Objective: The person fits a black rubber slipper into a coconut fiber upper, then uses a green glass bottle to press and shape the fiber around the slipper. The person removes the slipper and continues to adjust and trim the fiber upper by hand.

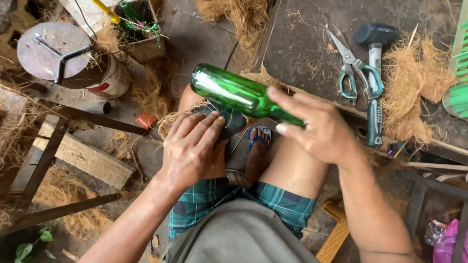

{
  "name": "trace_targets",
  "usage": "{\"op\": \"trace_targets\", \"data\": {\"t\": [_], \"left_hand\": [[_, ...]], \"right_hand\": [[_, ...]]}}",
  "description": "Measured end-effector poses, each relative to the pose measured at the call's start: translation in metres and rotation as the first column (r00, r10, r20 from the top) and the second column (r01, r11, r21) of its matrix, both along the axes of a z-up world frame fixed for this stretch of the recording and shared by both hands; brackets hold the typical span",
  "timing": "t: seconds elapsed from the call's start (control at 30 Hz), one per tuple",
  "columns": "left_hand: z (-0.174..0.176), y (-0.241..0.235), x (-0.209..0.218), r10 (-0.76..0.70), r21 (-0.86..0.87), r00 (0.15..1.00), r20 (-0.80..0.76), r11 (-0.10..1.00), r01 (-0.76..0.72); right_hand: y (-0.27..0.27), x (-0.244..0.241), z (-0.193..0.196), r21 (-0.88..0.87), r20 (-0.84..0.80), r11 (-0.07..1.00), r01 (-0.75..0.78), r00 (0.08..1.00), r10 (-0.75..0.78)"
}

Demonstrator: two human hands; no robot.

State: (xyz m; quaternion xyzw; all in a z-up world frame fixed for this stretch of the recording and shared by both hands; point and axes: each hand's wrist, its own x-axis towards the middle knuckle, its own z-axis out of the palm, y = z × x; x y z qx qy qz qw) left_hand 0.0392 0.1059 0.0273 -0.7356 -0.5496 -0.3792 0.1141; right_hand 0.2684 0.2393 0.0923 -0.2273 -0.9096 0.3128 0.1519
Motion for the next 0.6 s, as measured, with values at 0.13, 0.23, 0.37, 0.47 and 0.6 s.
{"op": "trace_targets", "data": {"t": [0.13,0.23,0.37,0.47,0.6], "left_hand": [[0.0,0.003,-0.004,0.015,-0.005,0.994,0.11,1.0,-0.014],[-0.001,0.001,-0.001,-0.011,0.01,0.997,0.082,1.0,0.011],[0.001,0.004,-0.002,0.017,0.014,0.998,0.063,1.0,-0.018],[0.001,-0.009,0.004,-0.02,-0.035,1.0,-0.007,0.999,0.019],[-0.006,-0.008,0.001,-0.084,-0.039,0.978,-0.193,0.996,0.078]], "right_hand": [[0.009,0.014,-0.012,0.01,-0.091,0.995,0.097,0.991,-0.096],[0.003,0.021,-0.01,-0.038,-0.012,0.999,0.036,0.999,-0.036],[0.018,0.031,-0.016,0.025,-0.14,0.995,0.097,0.986,-0.093],[0.02,0.031,-0.011,-0.01,-0.056,0.995,0.104,0.993,-0.104],[0.039,0.028,0.002,-0.056,-0.184,0.997,0.052,0.981,-0.062]]}}
